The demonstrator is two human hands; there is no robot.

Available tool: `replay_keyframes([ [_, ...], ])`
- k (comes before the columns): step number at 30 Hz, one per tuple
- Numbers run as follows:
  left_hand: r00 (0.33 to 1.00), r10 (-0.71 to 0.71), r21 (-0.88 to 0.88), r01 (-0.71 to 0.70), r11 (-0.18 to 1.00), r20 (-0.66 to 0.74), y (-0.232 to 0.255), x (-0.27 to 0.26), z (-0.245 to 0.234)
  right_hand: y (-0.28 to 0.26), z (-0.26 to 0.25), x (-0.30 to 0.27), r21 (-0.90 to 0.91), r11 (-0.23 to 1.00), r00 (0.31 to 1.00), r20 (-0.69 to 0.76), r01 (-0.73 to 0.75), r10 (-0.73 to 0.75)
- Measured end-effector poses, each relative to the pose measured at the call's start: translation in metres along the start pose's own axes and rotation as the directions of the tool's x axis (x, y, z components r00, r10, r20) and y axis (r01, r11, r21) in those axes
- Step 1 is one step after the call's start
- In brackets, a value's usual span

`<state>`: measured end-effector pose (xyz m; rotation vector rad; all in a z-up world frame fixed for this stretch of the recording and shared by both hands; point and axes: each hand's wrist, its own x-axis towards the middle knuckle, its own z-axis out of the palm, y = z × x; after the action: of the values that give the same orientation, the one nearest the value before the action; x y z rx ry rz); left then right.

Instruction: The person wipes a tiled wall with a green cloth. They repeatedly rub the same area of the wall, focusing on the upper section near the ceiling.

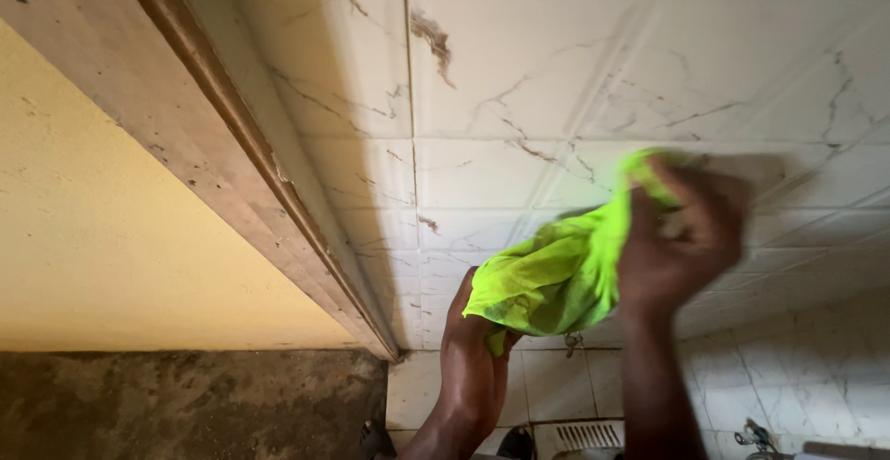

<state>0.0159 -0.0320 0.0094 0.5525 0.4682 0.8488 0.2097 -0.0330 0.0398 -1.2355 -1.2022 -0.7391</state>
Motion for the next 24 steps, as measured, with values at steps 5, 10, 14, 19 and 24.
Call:
replay_keyframes([
  [5, 0.996, -0.018, 0.024, 0.02, 1.0, -0.084, 0.003, 0.001, -0.002, -0.013, 0.005, -0.028, 0.099, 0.989, 0.982, 0.169, -0.106, 0.088],
  [10, 0.995, 0.058, 0.001, -0.058, 0.998, -0.085, -0.005, 0.006, -0.02, 0.02, -0.01, -0.006, -0.014, 0.967, 0.964, -0.084, -0.254, 0.252],
  [14, 0.996, 0.039, 0.031, -0.037, 0.999, -0.082, -0.009, 0.007, -0.02, 0.022, 0.004, -0.015, 0.085, 0.988, 0.989, -0.065, -0.127, 0.132],
  [19, 0.987, 0.073, 0.1, -0.059, 0.993, -0.141, -0.005, 0.006, -0.013, 0.016, 0.023, -0.063, 0.085, 0.992, 0.97, 0.233, -0.096, 0.074],
  [24, 0.985, 0.041, 0.195, -0.008, 0.981, -0.167, 0.012, -0.001, -0.015, 0.035, -0.008, -0.066, 0.009, 0.92, 0.92, 0.04, -0.391, 0.391],
])
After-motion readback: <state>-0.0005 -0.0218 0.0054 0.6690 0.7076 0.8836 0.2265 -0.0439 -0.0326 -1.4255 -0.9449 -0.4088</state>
